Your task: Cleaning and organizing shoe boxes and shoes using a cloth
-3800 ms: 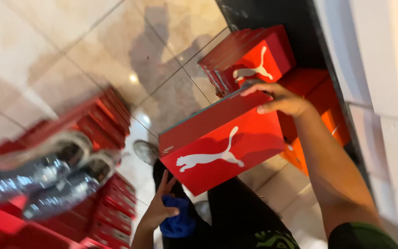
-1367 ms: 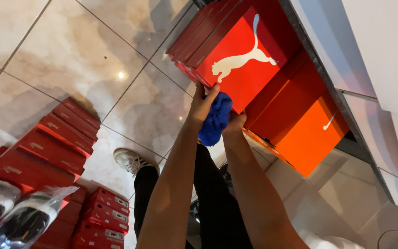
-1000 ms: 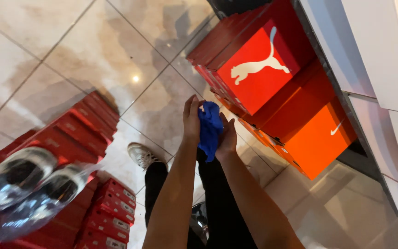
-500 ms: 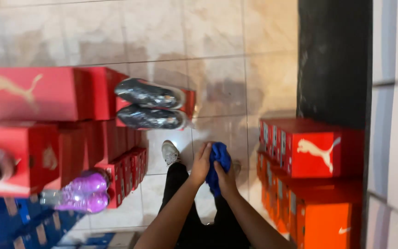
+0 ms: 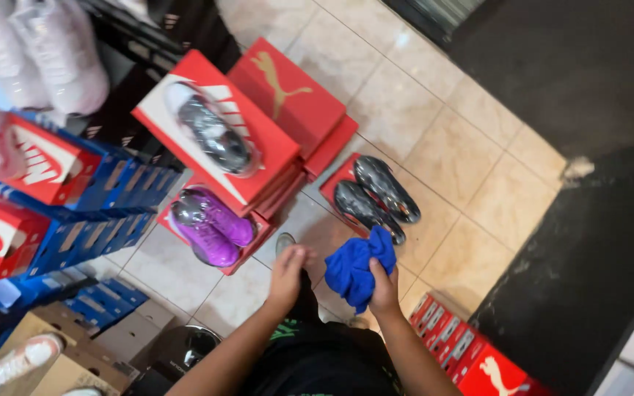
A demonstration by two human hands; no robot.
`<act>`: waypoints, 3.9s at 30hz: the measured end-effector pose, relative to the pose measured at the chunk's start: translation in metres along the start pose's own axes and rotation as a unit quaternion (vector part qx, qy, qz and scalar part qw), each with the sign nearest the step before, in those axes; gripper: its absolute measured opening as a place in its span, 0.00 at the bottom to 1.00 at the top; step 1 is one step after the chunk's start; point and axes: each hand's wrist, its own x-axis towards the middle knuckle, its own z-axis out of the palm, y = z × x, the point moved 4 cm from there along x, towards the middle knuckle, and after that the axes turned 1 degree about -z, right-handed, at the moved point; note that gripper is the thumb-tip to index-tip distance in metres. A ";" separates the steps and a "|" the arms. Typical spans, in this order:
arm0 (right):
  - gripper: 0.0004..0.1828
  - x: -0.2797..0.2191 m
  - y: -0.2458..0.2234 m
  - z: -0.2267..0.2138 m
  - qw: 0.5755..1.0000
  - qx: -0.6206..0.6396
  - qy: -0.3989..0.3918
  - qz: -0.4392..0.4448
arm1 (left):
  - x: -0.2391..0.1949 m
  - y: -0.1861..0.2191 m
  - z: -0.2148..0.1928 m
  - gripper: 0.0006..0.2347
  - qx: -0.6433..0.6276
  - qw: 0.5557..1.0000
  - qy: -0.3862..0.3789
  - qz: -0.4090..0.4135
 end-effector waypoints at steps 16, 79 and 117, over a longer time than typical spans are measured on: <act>0.25 0.084 -0.125 0.220 0.990 -0.054 -0.110 -0.073 | 0.143 0.194 -0.040 0.46 0.095 0.952 0.282 0.075; 0.26 -0.107 -0.254 0.356 0.582 -0.115 -0.433 -0.679 | -0.008 0.200 -0.135 0.30 -0.311 0.946 0.085 0.021; 0.32 -0.086 -0.257 0.401 0.794 0.097 -0.394 -0.453 | 0.063 0.140 -0.168 0.29 -0.366 0.928 0.060 0.047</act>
